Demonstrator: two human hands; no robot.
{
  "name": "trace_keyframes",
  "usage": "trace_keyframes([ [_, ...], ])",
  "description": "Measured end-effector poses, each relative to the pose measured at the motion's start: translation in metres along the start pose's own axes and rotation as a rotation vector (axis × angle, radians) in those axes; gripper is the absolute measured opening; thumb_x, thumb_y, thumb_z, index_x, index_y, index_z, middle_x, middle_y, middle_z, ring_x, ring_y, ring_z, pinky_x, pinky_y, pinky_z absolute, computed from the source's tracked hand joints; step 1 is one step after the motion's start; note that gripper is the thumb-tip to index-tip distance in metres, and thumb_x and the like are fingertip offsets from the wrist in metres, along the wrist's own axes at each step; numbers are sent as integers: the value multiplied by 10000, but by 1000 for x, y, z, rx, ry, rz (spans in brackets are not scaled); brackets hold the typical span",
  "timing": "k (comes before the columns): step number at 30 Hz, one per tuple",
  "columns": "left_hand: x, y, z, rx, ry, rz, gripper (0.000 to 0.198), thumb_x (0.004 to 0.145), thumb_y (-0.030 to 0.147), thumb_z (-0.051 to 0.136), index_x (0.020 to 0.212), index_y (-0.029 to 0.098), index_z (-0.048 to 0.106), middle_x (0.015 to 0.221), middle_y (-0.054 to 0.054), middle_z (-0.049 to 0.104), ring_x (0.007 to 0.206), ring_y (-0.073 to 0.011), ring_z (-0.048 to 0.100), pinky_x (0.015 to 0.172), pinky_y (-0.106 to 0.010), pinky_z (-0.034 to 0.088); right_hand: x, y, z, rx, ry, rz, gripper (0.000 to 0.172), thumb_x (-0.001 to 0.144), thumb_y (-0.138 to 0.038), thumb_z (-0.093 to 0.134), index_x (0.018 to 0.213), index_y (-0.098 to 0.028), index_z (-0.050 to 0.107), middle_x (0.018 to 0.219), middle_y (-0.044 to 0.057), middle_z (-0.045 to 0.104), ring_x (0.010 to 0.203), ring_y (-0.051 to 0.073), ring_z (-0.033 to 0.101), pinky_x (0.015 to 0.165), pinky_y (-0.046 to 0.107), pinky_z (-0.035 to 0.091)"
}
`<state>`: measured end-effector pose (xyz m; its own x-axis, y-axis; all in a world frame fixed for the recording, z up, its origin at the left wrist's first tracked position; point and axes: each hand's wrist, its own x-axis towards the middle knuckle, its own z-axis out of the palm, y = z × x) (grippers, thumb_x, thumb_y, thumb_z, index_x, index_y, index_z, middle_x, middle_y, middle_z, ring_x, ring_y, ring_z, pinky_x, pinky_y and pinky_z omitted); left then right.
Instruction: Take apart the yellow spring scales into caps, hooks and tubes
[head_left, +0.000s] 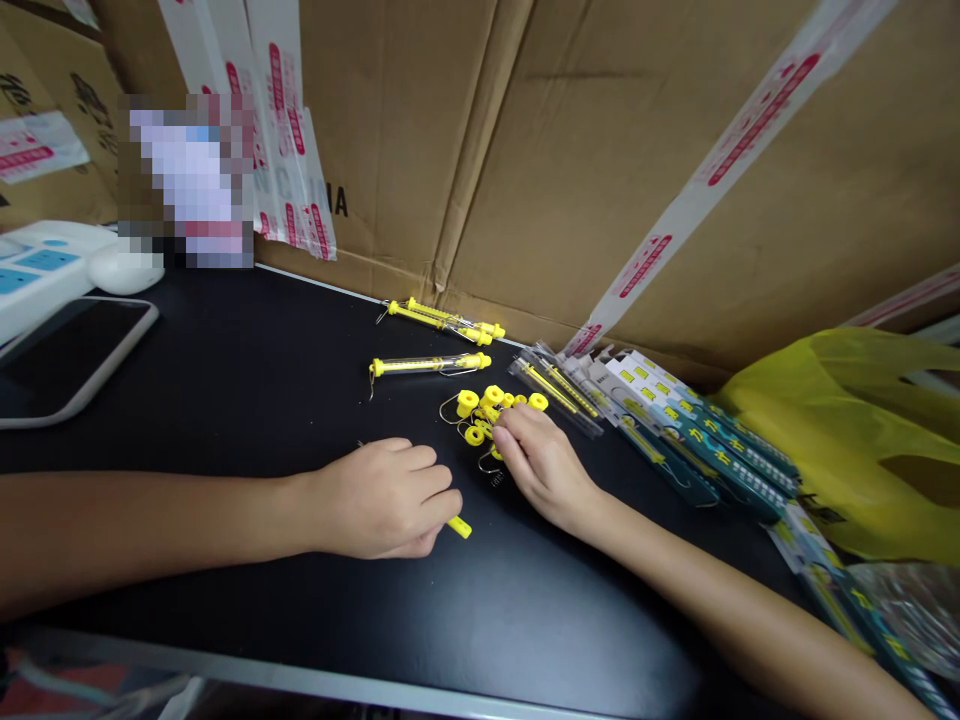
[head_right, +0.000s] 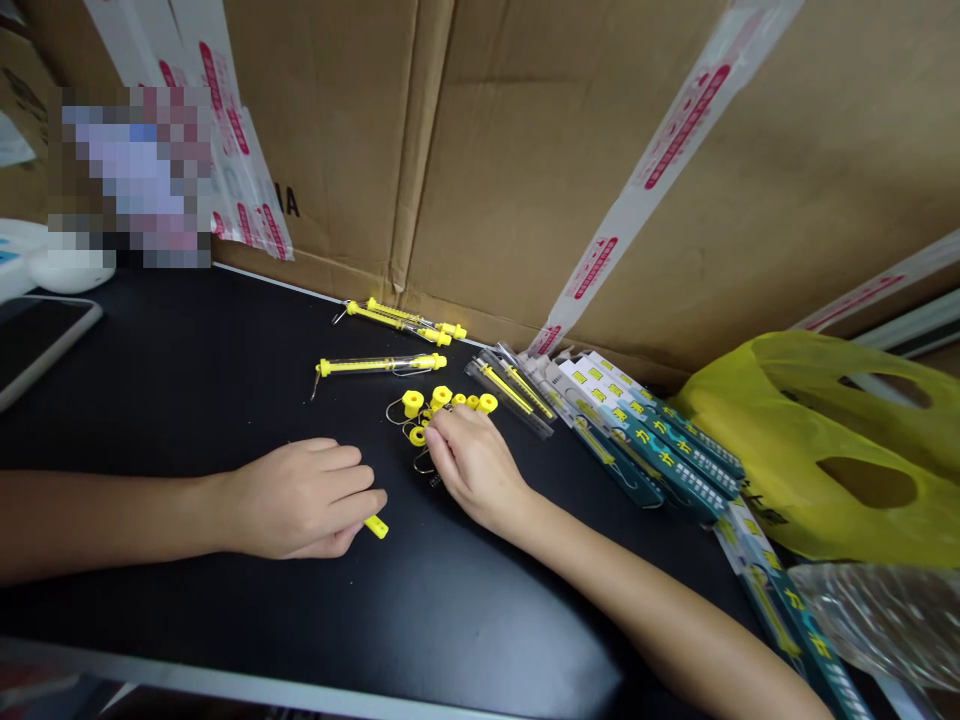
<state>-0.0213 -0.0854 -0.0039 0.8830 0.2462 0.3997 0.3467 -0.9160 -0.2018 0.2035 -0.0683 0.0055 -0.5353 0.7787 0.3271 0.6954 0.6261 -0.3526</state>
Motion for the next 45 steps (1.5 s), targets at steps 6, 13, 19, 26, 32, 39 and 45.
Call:
trace_keyframes([
  [6, 1, 2, 2, -7, 12, 26, 87, 807, 229, 512, 835, 181, 579, 679, 9, 515, 646, -157, 452, 553, -309, 285, 2, 0, 11, 49, 52, 20, 224, 921, -301, 474, 746, -181, 544, 694, 17, 549, 687, 156, 478, 675, 285, 363],
  [13, 0, 4, 3, -7, -11, 32, 88, 808, 230, 520, 848, 183, 582, 684, 10, 515, 652, -159, 451, 562, -310, 289, 11, 5, 12, -182, 104, -70, 243, 898, -363, 516, 1024, -177, 609, 810, 54, 617, 769, 186, 530, 701, 299, 376],
  [19, 0, 2, 4, -18, -14, 24, 86, 814, 226, 519, 849, 185, 586, 681, 12, 512, 653, -157, 448, 565, -309, 284, -9, -23, -37, -451, -397, 45, 356, 877, -509, 465, 875, -169, 570, 659, 49, 643, 562, 200, 591, 493, 283, 291],
  [26, 0, 2, 5, -25, -18, 26, 98, 820, 232, 521, 870, 183, 590, 687, 11, 520, 657, -155, 452, 565, -307, 282, -37, -33, -62, -389, -846, -11, 259, 789, -181, 615, 1027, -213, 518, 757, 32, 679, 653, 216, 645, 493, 274, 265],
  [32, -1, 3, 4, -16, -25, 22, 96, 821, 236, 521, 871, 185, 585, 691, 11, 517, 658, -157, 451, 564, -309, 279, -18, -23, -58, -225, -707, -62, 86, 844, -116, 498, 825, -200, 508, 764, 7, 631, 653, 140, 581, 557, 249, 331],
  [39, 0, 2, 3, -30, -47, 8, 120, 775, 201, 518, 877, 184, 579, 710, 6, 515, 662, -163, 443, 566, -310, 274, 8, 8, -32, -48, -207, 71, 70, 815, -125, 542, 824, -190, 519, 706, -18, 532, 606, 105, 481, 557, 217, 365],
  [45, 0, 2, 3, -35, -53, 2, 154, 777, 210, 521, 917, 187, 578, 734, 3, 529, 685, -167, 449, 586, -310, 287, 7, 13, -10, 3, -42, 7, 136, 850, -89, 462, 921, -194, 511, 849, 33, 562, 753, 153, 532, 667, 273, 435],
])
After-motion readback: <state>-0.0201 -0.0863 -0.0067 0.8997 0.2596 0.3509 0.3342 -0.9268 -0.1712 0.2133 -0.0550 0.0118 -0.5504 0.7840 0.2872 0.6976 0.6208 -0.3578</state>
